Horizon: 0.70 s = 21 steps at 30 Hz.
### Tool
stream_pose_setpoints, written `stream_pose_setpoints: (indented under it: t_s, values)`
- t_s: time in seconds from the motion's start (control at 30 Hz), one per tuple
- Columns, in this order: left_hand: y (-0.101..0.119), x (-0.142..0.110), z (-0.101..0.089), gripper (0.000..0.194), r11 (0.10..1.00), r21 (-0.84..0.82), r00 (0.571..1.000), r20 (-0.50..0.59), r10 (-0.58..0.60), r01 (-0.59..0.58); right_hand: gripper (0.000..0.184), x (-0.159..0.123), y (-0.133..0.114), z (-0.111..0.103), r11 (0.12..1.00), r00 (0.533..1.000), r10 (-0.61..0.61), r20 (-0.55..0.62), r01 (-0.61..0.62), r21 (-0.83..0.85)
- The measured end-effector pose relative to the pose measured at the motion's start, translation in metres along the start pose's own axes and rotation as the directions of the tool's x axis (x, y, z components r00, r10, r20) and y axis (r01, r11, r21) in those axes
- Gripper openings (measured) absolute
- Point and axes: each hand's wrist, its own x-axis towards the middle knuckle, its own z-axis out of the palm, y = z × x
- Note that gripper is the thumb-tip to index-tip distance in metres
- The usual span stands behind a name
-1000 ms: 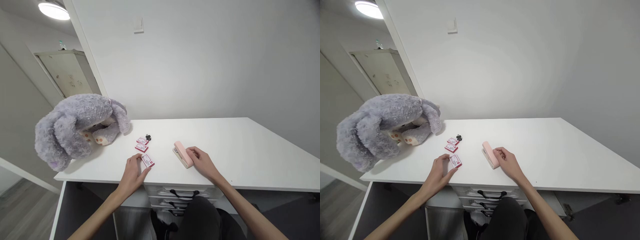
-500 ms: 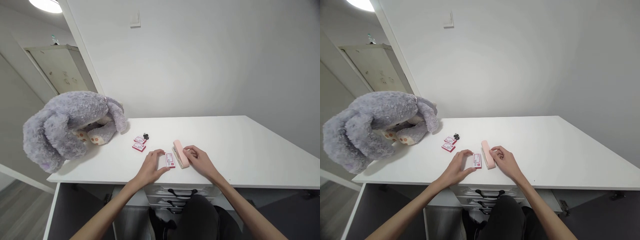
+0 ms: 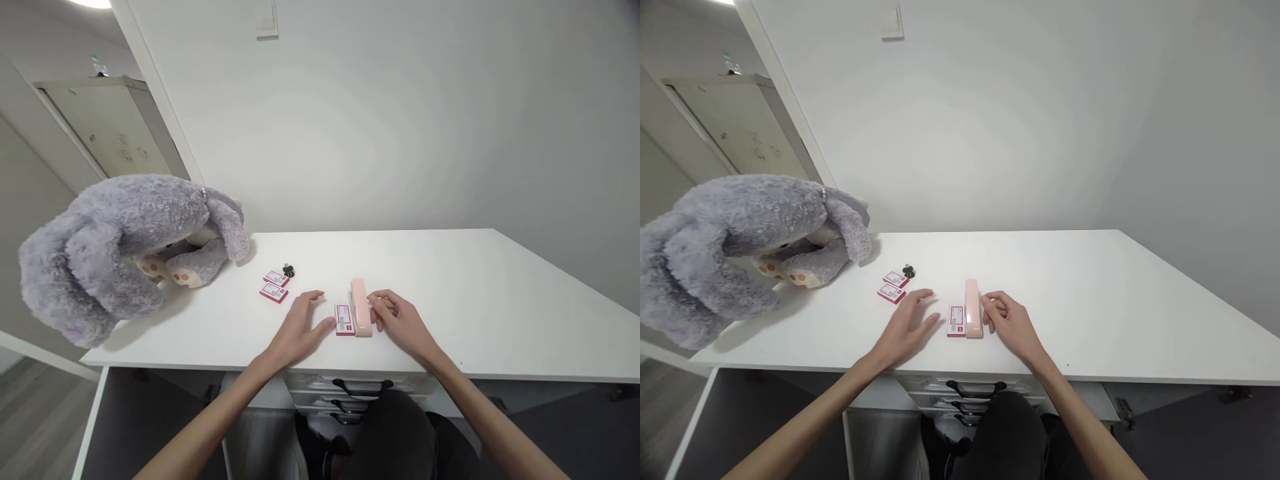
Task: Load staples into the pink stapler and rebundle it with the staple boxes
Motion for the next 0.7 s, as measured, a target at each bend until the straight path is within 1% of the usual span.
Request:
stream_pose_setpoints:
  t_s: [0.03,0.07,0.1,0.13,0.17,0.23,0.3,0.37,0.43,0.5,0.57,0.67,0.7]
  values:
    - [-0.004,0.000,-0.004,0.044,0.998,0.061,0.998,-0.060,0.013,-0.010,0.050,0.000,0.000,0.000,1.000,1.000,-0.001,-0.002,0.001,0.007]
    - [-0.008,0.000,-0.010,0.040,0.987,0.158,0.992,-0.121,0.047,-0.027,0.050,0.000,0.001,0.000,1.000,1.000,-0.003,-0.004,0.003,0.014]
    - [-0.014,-0.001,-0.016,0.039,0.962,0.272,0.983,-0.167,0.078,-0.030,0.050,0.000,0.001,0.000,1.000,1.000,-0.004,-0.004,0.004,0.018]
    - [-0.020,-0.002,-0.022,0.041,0.929,0.371,0.978,-0.190,0.090,-0.014,0.049,0.000,0.000,0.000,1.000,1.000,-0.005,-0.003,0.005,0.019]
    - [-0.026,-0.004,-0.027,0.043,0.897,0.441,0.973,-0.218,0.082,0.023,0.050,0.000,0.000,0.000,1.000,1.000,-0.008,-0.003,0.008,0.019]
    - [-0.037,-0.010,-0.036,0.042,0.843,0.531,0.977,-0.211,0.029,0.089,0.051,-0.001,-0.001,0.000,1.000,1.000,-0.014,-0.005,0.014,0.016]
    - [-0.044,-0.020,-0.041,0.043,0.812,0.571,0.985,-0.172,-0.024,0.120,0.052,-0.001,-0.001,0.000,1.000,1.000,-0.019,-0.006,0.019,0.013]
    - [-0.046,-0.030,-0.041,0.045,0.813,0.575,0.992,-0.122,-0.029,0.095,0.052,-0.001,-0.001,0.000,1.000,1.000,-0.017,-0.007,0.017,0.009]
    - [-0.043,-0.038,-0.039,0.046,0.841,0.541,0.998,-0.069,0.013,0.027,0.052,-0.002,-0.001,0.000,1.000,1.000,-0.017,-0.007,0.017,0.003]
    - [-0.039,-0.042,-0.036,0.043,0.881,0.473,0.997,-0.045,0.056,-0.029,0.053,-0.002,-0.001,0.000,1.000,1.000,-0.021,-0.008,0.021,-0.003]
    - [-0.037,-0.043,-0.034,0.039,0.918,0.396,0.996,-0.059,0.061,-0.032,0.054,-0.002,0.000,0.000,1.000,1.000,-0.025,-0.012,0.025,-0.004]
    - [-0.036,-0.040,-0.032,0.033,0.954,0.299,0.995,-0.095,0.021,0.009,0.055,-0.001,0.001,0.000,1.000,1.000,-0.026,-0.014,0.026,0.004]
    - [-0.035,-0.039,-0.031,0.033,0.964,0.266,0.996,-0.091,0.014,0.011,0.054,-0.001,0.001,0.000,1.000,1.000,-0.024,-0.014,0.024,0.008]
